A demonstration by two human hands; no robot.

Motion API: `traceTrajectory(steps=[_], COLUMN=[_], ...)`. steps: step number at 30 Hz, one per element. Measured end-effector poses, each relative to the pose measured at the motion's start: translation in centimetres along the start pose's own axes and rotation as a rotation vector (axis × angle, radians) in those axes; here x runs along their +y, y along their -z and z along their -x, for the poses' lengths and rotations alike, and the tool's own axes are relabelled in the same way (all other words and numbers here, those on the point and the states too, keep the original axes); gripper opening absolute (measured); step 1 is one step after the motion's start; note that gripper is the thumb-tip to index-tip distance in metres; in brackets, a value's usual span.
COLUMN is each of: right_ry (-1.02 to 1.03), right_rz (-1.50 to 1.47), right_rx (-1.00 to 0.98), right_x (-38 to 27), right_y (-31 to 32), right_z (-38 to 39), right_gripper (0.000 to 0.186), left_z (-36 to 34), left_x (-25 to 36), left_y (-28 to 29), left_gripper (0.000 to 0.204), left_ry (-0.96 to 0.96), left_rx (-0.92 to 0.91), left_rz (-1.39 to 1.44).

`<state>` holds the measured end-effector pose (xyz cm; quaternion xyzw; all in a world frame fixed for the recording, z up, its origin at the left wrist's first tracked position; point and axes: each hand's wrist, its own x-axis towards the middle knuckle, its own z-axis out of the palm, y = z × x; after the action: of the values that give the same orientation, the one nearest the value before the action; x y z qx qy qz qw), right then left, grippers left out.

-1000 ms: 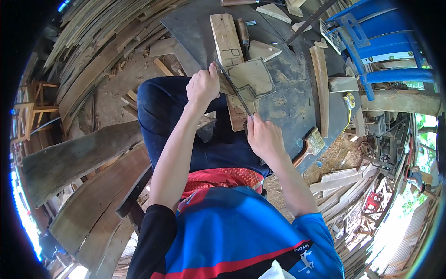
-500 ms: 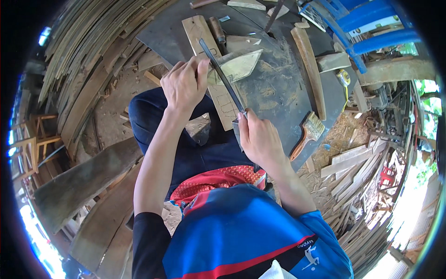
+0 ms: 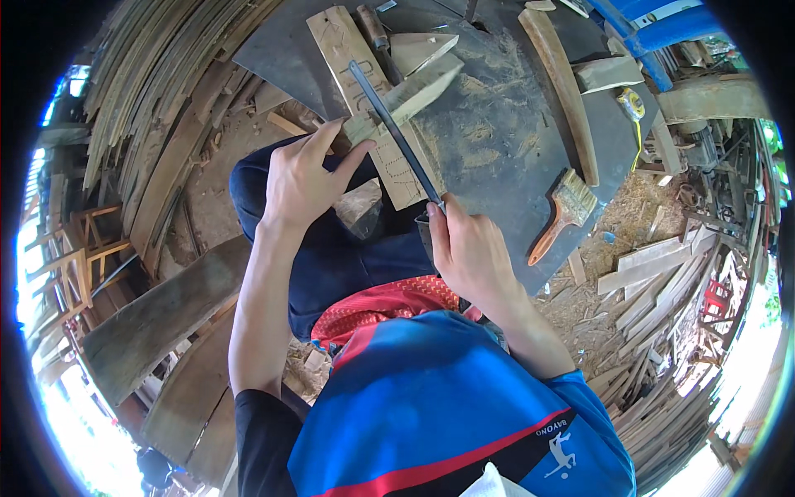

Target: The person carves a small wooden piece using a chisel and a mallet while sitting cross-legged. They repeatedly strike the chisel to shape the wood, occasionally adjusting the piece and clearing away wood shavings.

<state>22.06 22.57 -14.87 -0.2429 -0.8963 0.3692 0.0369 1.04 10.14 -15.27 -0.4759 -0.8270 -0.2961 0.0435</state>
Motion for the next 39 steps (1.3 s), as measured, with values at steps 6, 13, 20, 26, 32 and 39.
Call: traceTrajectory(steps=[6,13,20,26,32,39], right_ry=[0.018,-0.005,0.23,-0.028,0.047,-0.013], right_rz=[-0.019,0.03,0.052,0.12,0.166,0.103], right_rx=[0.032,0.073,0.126,0.037,0.012,0.07], right_x=[-0.4,-1.9,-0.9,-3.9,-1.7,-1.8], right_y=[0.6,1.6,0.6,2.3,1.8,1.0], right_z=[-0.7,-3.3,-6.5,-7.2,-9.8,-8.5], right_gripper=[0.023,0.029,0.026,0.026,0.027,0.026], left_z=[-0.8,-3.5,-4.7,-5.5,-5.3,-5.4], left_x=[1.0,2.7,2.1,1.7,1.8,2.0], left_y=[0.0,1.2,0.8,0.4,-0.9,-1.7], left_gripper=[0.035,0.032,0.033,0.032,0.029,0.031], left_ry=[0.041,0.058,0.017,0.035,-0.11,0.014], left_rx=[-0.008,-0.165,-0.181,-0.179,-0.151,-0.174], left_rz=[-0.061,-0.139,-0.121,-0.096,0.016,0.015])
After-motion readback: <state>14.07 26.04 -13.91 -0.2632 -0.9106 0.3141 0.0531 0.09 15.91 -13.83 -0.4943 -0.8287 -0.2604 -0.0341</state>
